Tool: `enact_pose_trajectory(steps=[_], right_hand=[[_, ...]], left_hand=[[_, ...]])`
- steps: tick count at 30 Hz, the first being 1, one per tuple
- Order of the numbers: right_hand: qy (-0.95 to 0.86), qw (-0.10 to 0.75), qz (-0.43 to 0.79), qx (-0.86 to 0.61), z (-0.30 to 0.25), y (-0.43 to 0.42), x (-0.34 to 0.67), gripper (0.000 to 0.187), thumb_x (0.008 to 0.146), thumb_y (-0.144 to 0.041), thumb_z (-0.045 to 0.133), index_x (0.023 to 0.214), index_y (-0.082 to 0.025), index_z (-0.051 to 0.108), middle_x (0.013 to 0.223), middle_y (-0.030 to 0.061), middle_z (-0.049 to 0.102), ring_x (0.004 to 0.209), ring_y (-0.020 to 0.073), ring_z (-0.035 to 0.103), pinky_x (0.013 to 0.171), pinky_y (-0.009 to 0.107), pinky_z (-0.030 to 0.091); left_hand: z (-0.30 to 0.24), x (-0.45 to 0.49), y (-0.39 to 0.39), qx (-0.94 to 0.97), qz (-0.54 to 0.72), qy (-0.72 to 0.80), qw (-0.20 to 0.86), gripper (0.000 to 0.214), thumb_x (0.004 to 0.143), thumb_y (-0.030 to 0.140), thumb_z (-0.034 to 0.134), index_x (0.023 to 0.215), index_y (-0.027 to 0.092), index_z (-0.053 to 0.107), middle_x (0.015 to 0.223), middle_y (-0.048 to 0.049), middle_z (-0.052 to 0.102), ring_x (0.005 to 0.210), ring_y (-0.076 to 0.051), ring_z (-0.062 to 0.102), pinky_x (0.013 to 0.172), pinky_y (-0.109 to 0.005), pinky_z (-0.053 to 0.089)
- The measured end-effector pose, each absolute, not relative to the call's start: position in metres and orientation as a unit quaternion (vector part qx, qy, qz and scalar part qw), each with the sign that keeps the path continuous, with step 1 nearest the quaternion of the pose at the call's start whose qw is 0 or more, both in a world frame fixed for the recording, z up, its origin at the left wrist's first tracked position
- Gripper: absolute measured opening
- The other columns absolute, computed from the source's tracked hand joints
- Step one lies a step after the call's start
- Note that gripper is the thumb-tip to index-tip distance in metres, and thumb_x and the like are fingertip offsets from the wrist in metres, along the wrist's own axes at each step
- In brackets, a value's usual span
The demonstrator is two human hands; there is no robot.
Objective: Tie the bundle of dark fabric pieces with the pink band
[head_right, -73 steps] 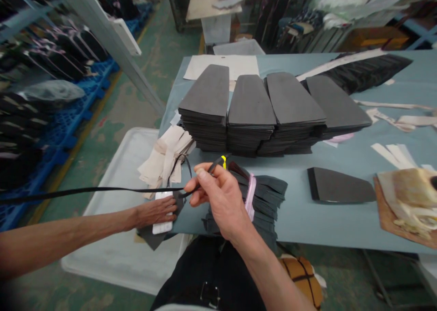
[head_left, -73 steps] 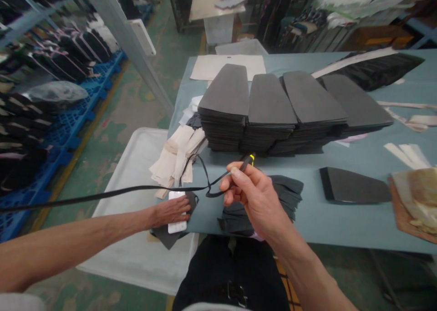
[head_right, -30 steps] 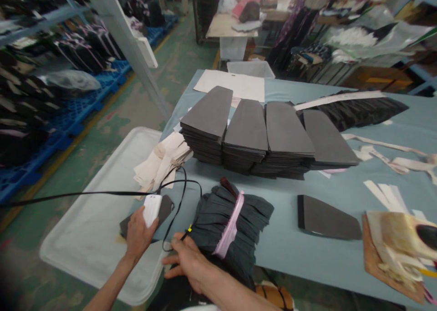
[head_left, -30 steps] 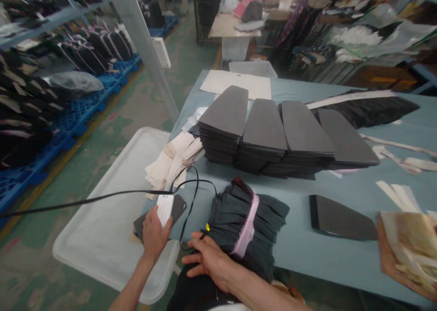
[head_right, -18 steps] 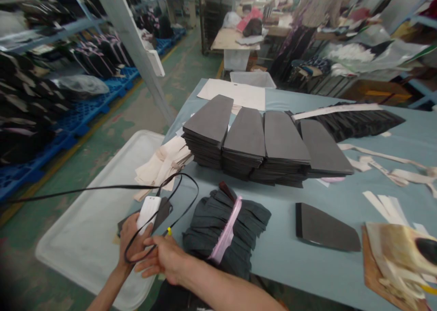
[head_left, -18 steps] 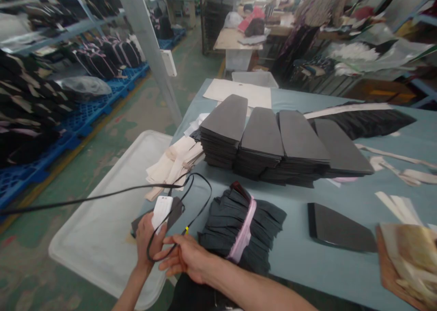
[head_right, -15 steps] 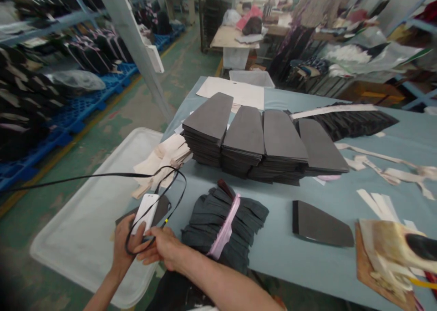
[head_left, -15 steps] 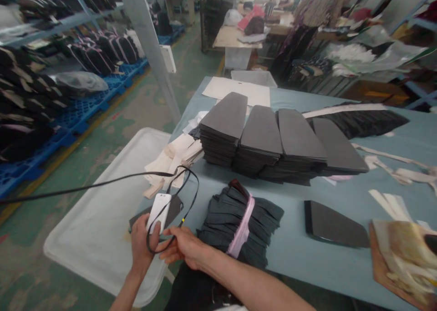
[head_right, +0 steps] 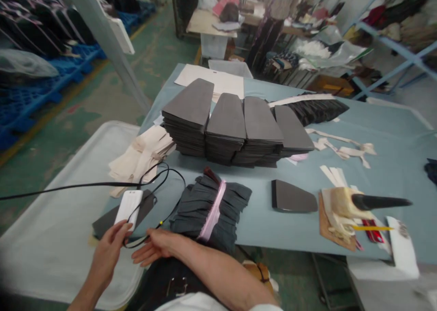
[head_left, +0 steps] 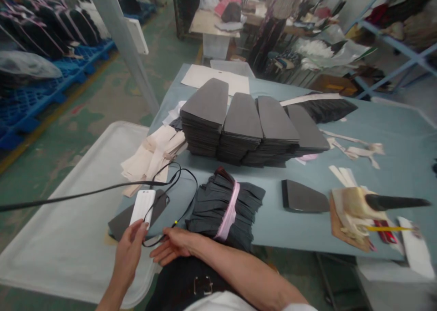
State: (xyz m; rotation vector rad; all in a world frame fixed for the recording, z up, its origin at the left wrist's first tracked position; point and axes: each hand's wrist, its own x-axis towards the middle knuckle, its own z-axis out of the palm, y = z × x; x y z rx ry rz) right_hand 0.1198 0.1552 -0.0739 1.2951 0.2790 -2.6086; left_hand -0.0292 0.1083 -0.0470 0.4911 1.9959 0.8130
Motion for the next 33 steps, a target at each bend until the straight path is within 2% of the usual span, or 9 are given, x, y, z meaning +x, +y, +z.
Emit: enact_pose_trajectory(steps=[4, 8, 11, 14, 17, 21, 25, 29, 33], right_hand=[[0.135, 0.152, -0.889, 0.410, -0.070, 0.157, 0.126, 0.057, 0.111, -0.030, 0.008, 0.134, -0.001, 0.052, 0.107, 0.0234, 0.073, 0.062, 0.0155, 0.070, 0.065, 0.027, 0.057], [0.286, 0.185, -0.857, 0.386, -0.059, 0.152, 0.122, 0.048, 0.108, -0.022, 0.011, 0.135, -0.010, 0.049, 0.081, 0.0065, 0.069, 0.057, 0.0131, 0.064, 0.064, 0.023, 0.055], [0.351, 0.191, -0.828, 0.393, -0.043, 0.149, 0.123, 0.033, 0.105, -0.022, 0.030, 0.107, -0.014, 0.062, 0.067, 0.0001, 0.060, 0.056, 0.0149, 0.060, 0.065, 0.026, 0.053], [0.482, 0.166, -0.769, 0.385, -0.008, 0.148, 0.144, 0.025, 0.098, -0.028, 0.050, 0.079, -0.017, 0.064, 0.072, 0.0018, 0.063, 0.073, 0.0199, 0.064, 0.079, 0.030, 0.051], [0.629, 0.076, -0.681, 0.367, 0.045, 0.147, 0.184, 0.029, 0.099, -0.043, 0.048, 0.097, -0.024, 0.070, 0.093, 0.0022, 0.072, 0.094, 0.0247, 0.068, 0.080, 0.031, 0.048], [0.594, -0.008, -0.666, 0.451, 0.096, 0.143, 0.249, 0.028, 0.099, -0.040, 0.052, 0.100, -0.023, 0.074, 0.090, -0.0011, 0.074, 0.082, 0.0151, 0.067, 0.067, 0.023, 0.041], [0.593, -0.077, -0.515, 0.614, 0.090, 0.144, 0.305, 0.021, 0.101, -0.027, 0.052, 0.094, -0.020, 0.071, 0.081, -0.0012, 0.072, 0.072, 0.0128, 0.063, 0.068, 0.023, 0.039], [0.630, -0.052, -0.368, 0.682, 0.064, 0.155, 0.333, 0.013, 0.100, -0.022, 0.055, 0.101, -0.021, 0.068, 0.086, 0.0005, 0.073, 0.076, 0.0172, 0.067, 0.070, 0.026, 0.038], [0.694, -0.029, -0.323, 0.643, 0.049, 0.169, 0.332, 0.017, 0.098, -0.015, 0.057, 0.112, -0.020, 0.066, 0.107, 0.0036, 0.074, 0.094, 0.0197, 0.070, 0.077, 0.027, 0.043]], left_hand=[[-0.050, -0.026, 0.112, 0.207, 0.318, 0.806, 0.454, 0.100, 0.053, 0.072, 0.072, 0.131, 0.011, 0.059, 0.134, -0.0202, 0.064, 0.127, -0.038, 0.059, 0.117, -0.053, 0.042], [-0.049, -0.021, 0.114, 0.239, 0.279, 0.820, 0.438, 0.111, 0.054, 0.075, 0.065, 0.140, 0.007, 0.052, 0.139, -0.0251, 0.060, 0.126, -0.040, 0.060, 0.115, -0.056, 0.044], [-0.046, -0.016, 0.115, 0.298, 0.227, 0.834, 0.404, 0.112, 0.056, 0.078, 0.055, 0.137, 0.002, 0.054, 0.135, -0.0263, 0.061, 0.118, -0.041, 0.063, 0.111, -0.058, 0.046], [-0.040, -0.014, 0.111, 0.338, 0.198, 0.847, 0.360, 0.112, 0.058, 0.079, 0.049, 0.134, -0.003, 0.056, 0.127, -0.0287, 0.062, 0.113, -0.043, 0.063, 0.108, -0.060, 0.047], [-0.030, -0.013, 0.102, 0.370, 0.194, 0.856, 0.305, 0.102, 0.063, 0.078, 0.048, 0.131, 0.003, 0.059, 0.125, -0.0263, 0.062, 0.113, -0.044, 0.062, 0.109, -0.060, 0.046], [-0.007, 0.006, 0.096, 0.354, 0.177, 0.787, 0.473, 0.077, 0.064, 0.076, 0.059, 0.114, 0.017, 0.065, 0.116, -0.0172, 0.071, 0.109, -0.038, 0.067, 0.107, -0.052, 0.048], [0.000, 0.049, 0.102, 0.360, 0.137, 0.676, 0.629, 0.075, 0.065, 0.078, 0.062, 0.110, 0.018, 0.068, 0.116, -0.0152, 0.073, 0.113, -0.036, 0.065, 0.109, -0.048, 0.046], [-0.023, 0.080, 0.103, 0.324, 0.123, 0.639, 0.686, 0.076, 0.064, 0.081, 0.064, 0.104, 0.017, 0.068, 0.113, -0.0165, 0.073, 0.110, -0.037, 0.065, 0.104, -0.050, 0.048], [-0.054, 0.086, 0.095, 0.217, 0.153, 0.653, 0.710, 0.082, 0.068, 0.076, 0.072, 0.124, 0.016, 0.060, 0.129, -0.0161, 0.068, 0.113, -0.033, 0.067, 0.096, -0.044, 0.052]])
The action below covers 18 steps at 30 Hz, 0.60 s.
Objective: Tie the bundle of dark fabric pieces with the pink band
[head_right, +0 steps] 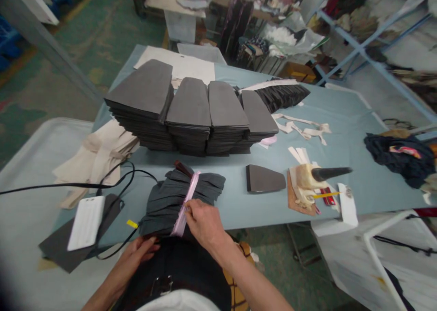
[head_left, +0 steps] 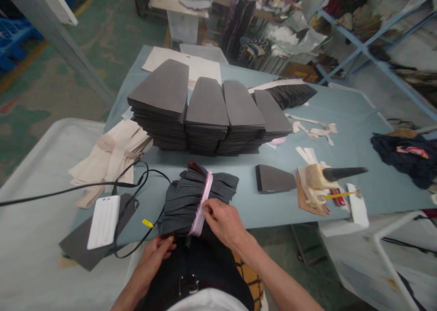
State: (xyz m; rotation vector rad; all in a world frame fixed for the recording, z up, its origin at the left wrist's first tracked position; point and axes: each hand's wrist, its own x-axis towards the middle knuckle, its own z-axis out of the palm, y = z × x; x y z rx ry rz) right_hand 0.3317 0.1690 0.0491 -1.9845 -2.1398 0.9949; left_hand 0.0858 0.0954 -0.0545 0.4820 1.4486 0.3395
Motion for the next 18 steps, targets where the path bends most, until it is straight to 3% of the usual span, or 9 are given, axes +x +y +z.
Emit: enact_pose_trajectory(steps=[5, 10, 18], right_hand=[[-0.750, -0.063, 0.294, -0.589, 0.054, 0.189, 0.327, 0.028, 0.103, -0.016, 0.048, 0.126, -0.023, 0.061, 0.113, 0.0053, 0.073, 0.095, 0.0217, 0.072, 0.076, 0.029, 0.047], [-0.800, -0.181, 0.260, -0.510, 0.071, 0.210, 0.331, 0.026, 0.102, -0.013, 0.045, 0.122, -0.019, 0.060, 0.104, 0.0072, 0.074, 0.090, 0.0250, 0.073, 0.068, 0.031, 0.047], [-0.884, -0.195, 0.229, -0.359, 0.060, 0.219, 0.345, 0.026, 0.102, -0.015, 0.047, 0.126, -0.022, 0.055, 0.100, 0.0074, 0.074, 0.084, 0.0232, 0.072, 0.064, 0.030, 0.045]], left_hand=[[-0.072, 0.091, 0.093, 0.112, 0.211, 0.654, 0.718, 0.070, 0.072, 0.055, 0.080, 0.127, 0.019, 0.056, 0.134, -0.0131, 0.066, 0.115, -0.029, 0.068, 0.093, -0.038, 0.054], [-0.067, 0.103, 0.098, 0.079, 0.252, 0.633, 0.728, 0.062, 0.071, 0.049, 0.082, 0.122, 0.021, 0.059, 0.126, -0.0105, 0.071, 0.113, -0.028, 0.068, 0.092, -0.038, 0.054], [-0.063, 0.108, 0.100, 0.055, 0.277, 0.600, 0.748, 0.057, 0.062, 0.044, 0.087, 0.109, 0.017, 0.069, 0.122, -0.0131, 0.072, 0.120, -0.033, 0.064, 0.095, -0.043, 0.053]])
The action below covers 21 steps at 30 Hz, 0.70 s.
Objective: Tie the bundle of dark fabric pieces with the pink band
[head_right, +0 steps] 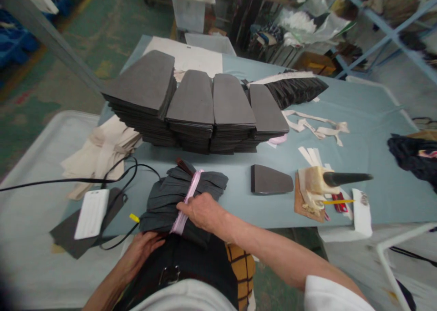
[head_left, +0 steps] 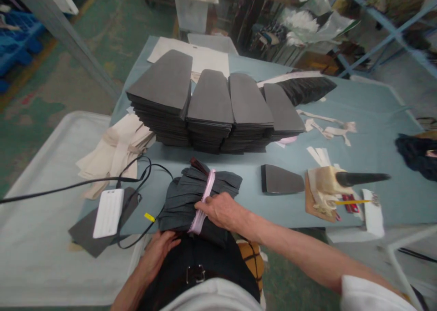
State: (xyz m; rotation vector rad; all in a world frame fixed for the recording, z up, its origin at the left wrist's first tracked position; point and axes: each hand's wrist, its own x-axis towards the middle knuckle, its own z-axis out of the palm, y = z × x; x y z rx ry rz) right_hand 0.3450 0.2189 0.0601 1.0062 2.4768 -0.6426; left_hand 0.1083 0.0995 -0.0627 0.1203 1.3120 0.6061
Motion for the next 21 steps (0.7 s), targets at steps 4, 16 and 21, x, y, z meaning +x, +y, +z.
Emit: enact_pose_trajectory(steps=[4, 16, 21], right_hand=[[0.879, 0.209, -0.219, 0.368, 0.058, 0.216, 0.346, 0.028, 0.100, -0.016, 0.048, 0.126, -0.022, 0.054, 0.099, 0.0066, 0.073, 0.085, 0.0242, 0.072, 0.065, 0.031, 0.044], [0.894, 0.276, -0.179, 0.303, 0.065, 0.232, 0.318, 0.017, 0.092, -0.019, 0.055, 0.108, -0.014, 0.059, 0.086, 0.0122, 0.075, 0.079, 0.0287, 0.073, 0.064, 0.035, 0.043], [0.902, 0.300, -0.161, 0.265, 0.065, 0.237, 0.312, 0.015, 0.092, -0.015, 0.054, 0.103, -0.012, 0.063, 0.083, 0.0143, 0.075, 0.080, 0.0297, 0.074, 0.063, 0.036, 0.044]], left_hand=[[-0.060, 0.110, 0.100, 0.031, 0.293, 0.572, 0.765, 0.044, 0.059, 0.041, 0.090, 0.092, 0.016, 0.074, 0.112, -0.0114, 0.074, 0.113, -0.031, 0.064, 0.092, -0.041, 0.054], [-0.057, 0.115, 0.096, 0.026, 0.336, 0.546, 0.767, 0.030, 0.065, 0.037, 0.086, 0.080, 0.018, 0.068, 0.106, -0.0075, 0.073, 0.112, -0.029, 0.062, 0.095, -0.043, 0.054], [-0.048, 0.120, 0.100, 0.022, 0.345, 0.552, 0.759, 0.032, 0.063, 0.033, 0.084, 0.087, 0.017, 0.070, 0.101, -0.0069, 0.072, 0.108, -0.029, 0.063, 0.095, -0.043, 0.054]])
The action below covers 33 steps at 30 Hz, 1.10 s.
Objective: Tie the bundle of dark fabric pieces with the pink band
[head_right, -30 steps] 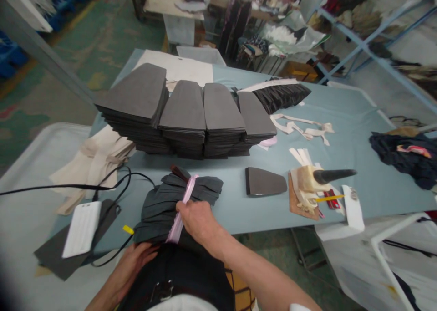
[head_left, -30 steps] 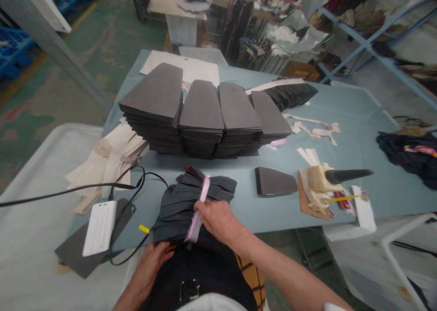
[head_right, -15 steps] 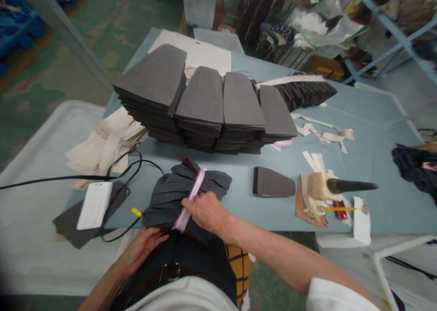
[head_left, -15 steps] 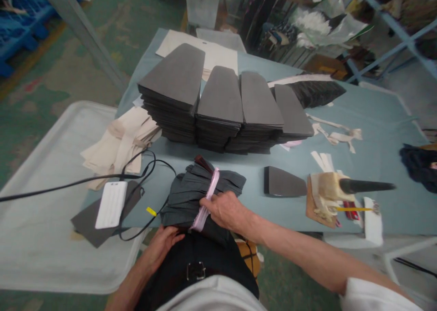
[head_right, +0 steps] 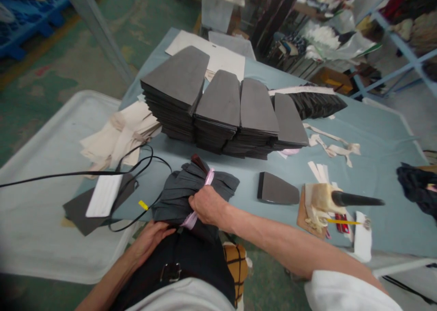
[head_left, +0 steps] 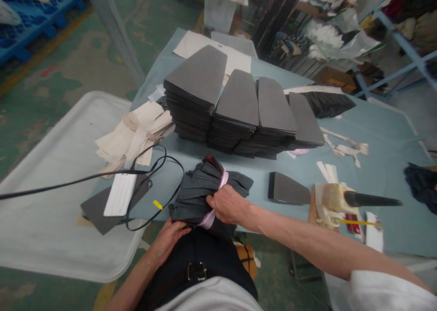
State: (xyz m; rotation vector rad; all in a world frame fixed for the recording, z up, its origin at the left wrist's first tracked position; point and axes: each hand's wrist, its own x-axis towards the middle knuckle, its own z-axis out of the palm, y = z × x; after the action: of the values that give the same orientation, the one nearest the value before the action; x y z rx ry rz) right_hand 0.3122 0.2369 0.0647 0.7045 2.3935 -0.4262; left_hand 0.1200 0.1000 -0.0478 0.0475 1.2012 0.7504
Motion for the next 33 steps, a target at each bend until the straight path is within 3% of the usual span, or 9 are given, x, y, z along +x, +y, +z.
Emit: enact_pose_trajectory(steps=[6, 15, 20, 23, 27, 31, 33], right_hand=[[0.901, 0.309, -0.147, 0.265, 0.064, 0.236, 0.317, 0.015, 0.093, -0.014, 0.050, 0.099, -0.012, 0.063, 0.081, 0.0151, 0.074, 0.077, 0.0295, 0.074, 0.063, 0.036, 0.043], [0.872, 0.281, -0.164, 0.366, 0.066, 0.227, 0.355, 0.015, 0.091, -0.022, 0.055, 0.098, -0.014, 0.065, 0.085, 0.0114, 0.073, 0.083, 0.0260, 0.067, 0.070, 0.035, 0.039], [0.860, 0.222, -0.142, 0.437, 0.058, 0.228, 0.380, 0.010, 0.091, -0.023, 0.055, 0.089, -0.017, 0.063, 0.098, 0.0098, 0.068, 0.096, 0.0233, 0.060, 0.070, 0.033, 0.035], [0.851, 0.195, -0.141, 0.467, 0.051, 0.228, 0.388, 0.010, 0.092, -0.022, 0.054, 0.090, -0.018, 0.063, 0.101, 0.0068, 0.066, 0.089, 0.0191, 0.059, 0.063, 0.032, 0.028], [0.830, 0.184, -0.161, 0.501, 0.045, 0.227, 0.392, 0.011, 0.092, -0.024, 0.055, 0.093, -0.018, 0.064, 0.095, 0.0038, 0.067, 0.072, 0.0153, 0.057, 0.058, 0.032, 0.020], [0.819, 0.165, -0.167, 0.524, 0.040, 0.217, 0.391, 0.010, 0.092, -0.024, 0.057, 0.095, -0.019, 0.065, 0.098, 0.0031, 0.069, 0.077, 0.0159, 0.061, 0.059, 0.031, 0.022], [0.807, 0.154, -0.167, 0.545, 0.037, 0.210, 0.389, 0.011, 0.094, -0.024, 0.056, 0.097, -0.018, 0.065, 0.099, 0.0035, 0.069, 0.078, 0.0156, 0.063, 0.060, 0.030, 0.024]], left_hand=[[-0.043, 0.122, 0.105, 0.043, 0.337, 0.555, 0.759, 0.042, 0.063, 0.035, 0.080, 0.099, 0.015, 0.071, 0.114, -0.0115, 0.072, 0.111, -0.031, 0.063, 0.094, -0.041, 0.051], [-0.044, 0.131, 0.122, 0.137, 0.342, 0.524, 0.768, 0.053, 0.080, 0.040, 0.070, 0.129, 0.021, 0.061, 0.142, -0.0095, 0.062, 0.130, -0.033, 0.054, 0.102, -0.042, 0.046], [-0.060, 0.150, 0.150, 0.102, 0.365, 0.517, 0.768, 0.072, 0.079, 0.060, 0.074, 0.137, 0.020, 0.056, 0.149, -0.0140, 0.055, 0.134, -0.034, 0.052, 0.100, -0.043, 0.045], [-0.074, 0.155, 0.160, 0.081, 0.357, 0.525, 0.768, 0.083, 0.077, 0.071, 0.070, 0.137, 0.015, 0.055, 0.145, -0.0201, 0.057, 0.127, -0.035, 0.056, 0.098, -0.043, 0.046], [-0.080, 0.155, 0.156, 0.058, 0.343, 0.531, 0.772, 0.077, 0.079, 0.070, 0.069, 0.132, 0.014, 0.058, 0.144, -0.0216, 0.058, 0.128, -0.035, 0.056, 0.100, -0.045, 0.046], [-0.077, 0.166, 0.146, 0.041, 0.321, 0.520, 0.790, 0.070, 0.082, 0.065, 0.070, 0.130, 0.015, 0.061, 0.145, -0.0193, 0.058, 0.130, -0.036, 0.055, 0.103, -0.047, 0.043], [-0.074, 0.175, 0.144, 0.030, 0.315, 0.503, 0.804, 0.062, 0.089, 0.061, 0.063, 0.131, 0.016, 0.061, 0.143, -0.0173, 0.060, 0.129, -0.034, 0.056, 0.104, -0.046, 0.043]])
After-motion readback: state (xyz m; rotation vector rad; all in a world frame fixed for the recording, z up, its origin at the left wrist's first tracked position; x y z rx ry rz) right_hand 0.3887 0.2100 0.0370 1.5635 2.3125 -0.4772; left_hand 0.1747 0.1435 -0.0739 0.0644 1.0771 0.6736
